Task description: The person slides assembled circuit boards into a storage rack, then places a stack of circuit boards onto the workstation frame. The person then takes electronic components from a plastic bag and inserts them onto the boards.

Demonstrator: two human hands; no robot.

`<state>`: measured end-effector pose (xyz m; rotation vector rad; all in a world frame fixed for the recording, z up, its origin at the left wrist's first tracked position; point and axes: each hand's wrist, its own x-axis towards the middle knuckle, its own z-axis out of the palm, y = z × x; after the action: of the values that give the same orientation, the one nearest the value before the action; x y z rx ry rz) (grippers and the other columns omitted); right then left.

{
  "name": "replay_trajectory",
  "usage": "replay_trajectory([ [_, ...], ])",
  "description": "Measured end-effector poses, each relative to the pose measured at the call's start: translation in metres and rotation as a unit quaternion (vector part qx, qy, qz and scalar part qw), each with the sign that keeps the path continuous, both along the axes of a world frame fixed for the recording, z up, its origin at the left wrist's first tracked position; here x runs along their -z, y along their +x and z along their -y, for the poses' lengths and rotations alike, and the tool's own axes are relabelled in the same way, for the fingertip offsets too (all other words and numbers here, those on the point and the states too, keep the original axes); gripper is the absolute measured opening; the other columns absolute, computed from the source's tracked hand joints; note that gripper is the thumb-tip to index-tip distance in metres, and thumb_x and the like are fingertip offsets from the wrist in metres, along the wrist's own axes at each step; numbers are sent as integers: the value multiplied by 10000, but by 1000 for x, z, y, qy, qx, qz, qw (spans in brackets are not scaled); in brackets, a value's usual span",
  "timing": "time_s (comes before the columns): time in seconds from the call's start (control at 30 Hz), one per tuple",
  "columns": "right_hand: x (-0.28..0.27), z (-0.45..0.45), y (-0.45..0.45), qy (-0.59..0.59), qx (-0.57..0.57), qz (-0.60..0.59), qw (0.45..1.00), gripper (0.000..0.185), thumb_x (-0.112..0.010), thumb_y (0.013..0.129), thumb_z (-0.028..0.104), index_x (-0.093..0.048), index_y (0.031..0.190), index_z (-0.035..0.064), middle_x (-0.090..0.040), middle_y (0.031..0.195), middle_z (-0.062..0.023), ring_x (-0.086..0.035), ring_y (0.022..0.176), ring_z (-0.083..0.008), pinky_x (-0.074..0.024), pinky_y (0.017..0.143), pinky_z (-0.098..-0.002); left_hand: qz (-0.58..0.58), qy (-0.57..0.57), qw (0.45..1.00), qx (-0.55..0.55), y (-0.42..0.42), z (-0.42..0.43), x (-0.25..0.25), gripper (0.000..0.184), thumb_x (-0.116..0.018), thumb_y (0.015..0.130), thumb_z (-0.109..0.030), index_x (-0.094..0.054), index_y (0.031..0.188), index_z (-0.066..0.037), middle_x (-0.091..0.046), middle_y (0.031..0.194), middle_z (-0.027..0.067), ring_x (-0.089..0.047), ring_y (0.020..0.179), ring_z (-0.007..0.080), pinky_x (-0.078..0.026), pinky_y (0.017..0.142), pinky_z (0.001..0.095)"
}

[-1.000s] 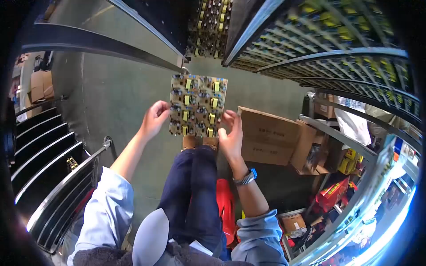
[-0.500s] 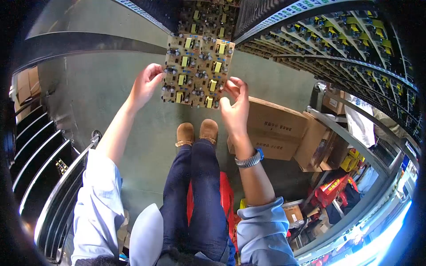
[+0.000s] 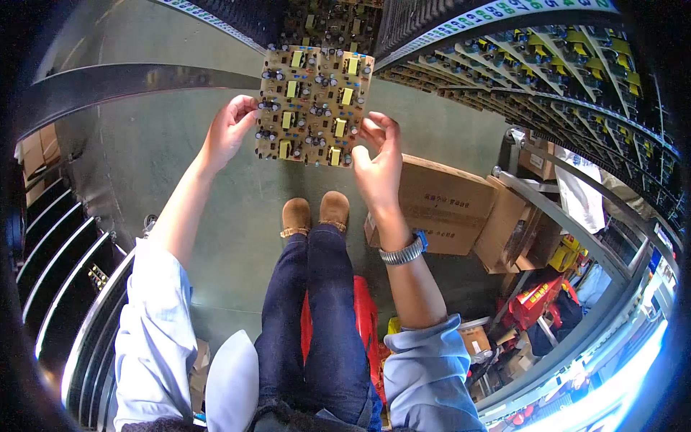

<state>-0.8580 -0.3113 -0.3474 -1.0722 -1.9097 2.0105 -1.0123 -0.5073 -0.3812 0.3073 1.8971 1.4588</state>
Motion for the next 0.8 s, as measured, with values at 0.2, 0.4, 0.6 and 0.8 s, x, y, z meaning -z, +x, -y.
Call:
replay_trajectory([
  [0.2, 4, -2, -6, 3, 7, -9, 1000, 451, -465, 687, -53, -396, 1122, 45, -500, 1068, -132, -517, 1000, -204, -399, 876, -310, 10, 6, 1000, 21, -10, -2, 5, 143, -502, 847, -113, -506, 956, -20, -520, 856, -17, -465, 800, 50, -375, 743, 192],
  [0.4, 4, -8, -18, -4, 20, -17, 1000, 448, -463, 704, -54, -384, 1133, 46, -500, 1065, -136, -526, 984, -202, -411, 856, -302, 33, 29, 998, -37, -12, -12, 4, 164, -531, 839, -137, -517, 958, -26, -529, 826, -26, -467, 748, 41, -383, 695, 185],
  [0.6, 3, -15, -31, 7, 29, -10, 999, 429, -450, 726, -54, -382, 1141, 32, -505, 1069, -159, -534, 972, -204, -425, 836, -289, 134, 41, 975, -175, -10, -28, 9, 182, -580, 802, -149, -553, 915, -9, -574, 807, 1, -488, 691, 45, -399, 641, 196],
  [0.8, 11, -20, -24, -34, 62, -39, 997, 366, -436, 731, -49, -424, 1094, -8, -538, 1023, -140, -547, 942, -195, -443, 806, -286, 148, 88, 954, -245, -5, -39, 8, 101, -572, 788, -112, -591, 834, -24, -568, 728, -28, -460, 609, 26, -359, 564, 169],
])
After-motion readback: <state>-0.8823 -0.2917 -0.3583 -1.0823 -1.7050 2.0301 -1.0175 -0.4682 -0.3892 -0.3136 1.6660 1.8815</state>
